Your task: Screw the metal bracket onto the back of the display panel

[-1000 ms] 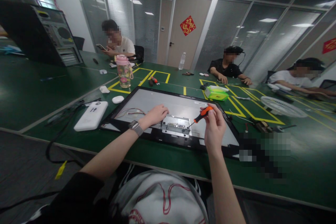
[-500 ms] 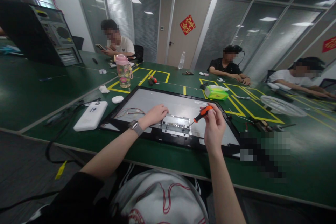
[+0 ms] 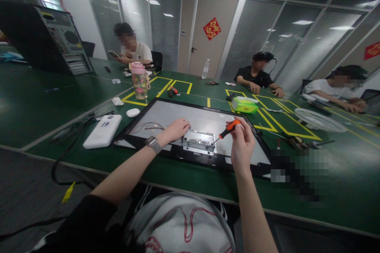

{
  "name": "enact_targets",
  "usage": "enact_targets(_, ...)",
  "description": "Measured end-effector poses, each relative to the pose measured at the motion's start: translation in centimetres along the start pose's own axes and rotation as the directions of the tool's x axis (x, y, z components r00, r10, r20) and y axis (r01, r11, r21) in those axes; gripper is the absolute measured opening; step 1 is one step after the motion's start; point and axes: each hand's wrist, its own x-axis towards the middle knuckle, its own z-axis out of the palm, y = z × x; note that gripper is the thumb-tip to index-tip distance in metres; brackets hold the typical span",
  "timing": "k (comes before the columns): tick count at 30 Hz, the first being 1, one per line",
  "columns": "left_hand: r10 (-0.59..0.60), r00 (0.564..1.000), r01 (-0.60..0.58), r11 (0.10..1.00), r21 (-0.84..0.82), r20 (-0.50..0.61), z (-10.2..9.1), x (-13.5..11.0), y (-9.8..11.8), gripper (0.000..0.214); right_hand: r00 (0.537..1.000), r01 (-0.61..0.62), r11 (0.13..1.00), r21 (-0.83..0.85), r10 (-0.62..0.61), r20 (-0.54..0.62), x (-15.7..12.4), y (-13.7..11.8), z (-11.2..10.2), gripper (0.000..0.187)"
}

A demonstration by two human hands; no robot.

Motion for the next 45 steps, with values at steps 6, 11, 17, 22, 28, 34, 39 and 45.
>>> enact_targets(6, -0.008, 1.0, 0.008, 1.0, -0.019, -0.003, 0.1, -0.04, -0.09, 0.032, 1.0, -0.011, 0.999, 0.034, 0.012, -0.009, -0.1, -0.2, 0.08, 0.031)
enact_targets(11, -0.019, 1.0, 0.019, 0.999, -0.029, 0.002, -0.04, -0.09, 0.07, 0.031, 1.0, -0.016, 0.999, 0.033, 0.016, -0.009, -0.07, -0.22, 0.11, 0.031)
enact_targets(17, -0.007, 1.0, 0.007, 1.0, -0.008, -0.003, -0.01, -0.04, 0.07, 0.031, 1.0, -0.01, 1.0, 0.023, 0.01, -0.003, -0.04, -0.19, 0.06, 0.031)
enact_targets(22, 0.001, 1.0, -0.001, 1.0, -0.005, -0.008, 0.1, 0.01, -0.07, 0.03, 1.0, -0.01, 0.999, 0.039, 0.01, -0.006, -0.04, -0.2, 0.07, 0.03)
enact_targets(28, -0.007, 1.0, 0.007, 1.0, 0.0, -0.009, -0.26, -0.1, 0.33, 0.03, 1.0, -0.017, 0.999, 0.033, 0.017, -0.012, -0.05, -0.21, 0.09, 0.031)
enact_targets(34, -0.014, 1.0, 0.014, 1.0, -0.015, 0.0, -0.22, -0.1, 0.3, 0.032, 1.0, -0.019, 1.0, 0.019, 0.019, -0.014, -0.04, -0.19, 0.06, 0.033)
enact_targets(39, -0.017, 1.0, 0.017, 1.0, -0.016, 0.0, -0.15, -0.1, 0.21, 0.032, 1.0, -0.012, 1.0, 0.009, 0.012, -0.01, -0.03, -0.12, 0.08, 0.032)
enact_targets(45, -0.012, 1.0, 0.012, 1.0, -0.009, -0.004, -0.15, -0.05, 0.18, 0.031, 1.0, -0.014, 0.999, 0.036, 0.014, -0.011, -0.02, -0.09, 0.04, 0.03)
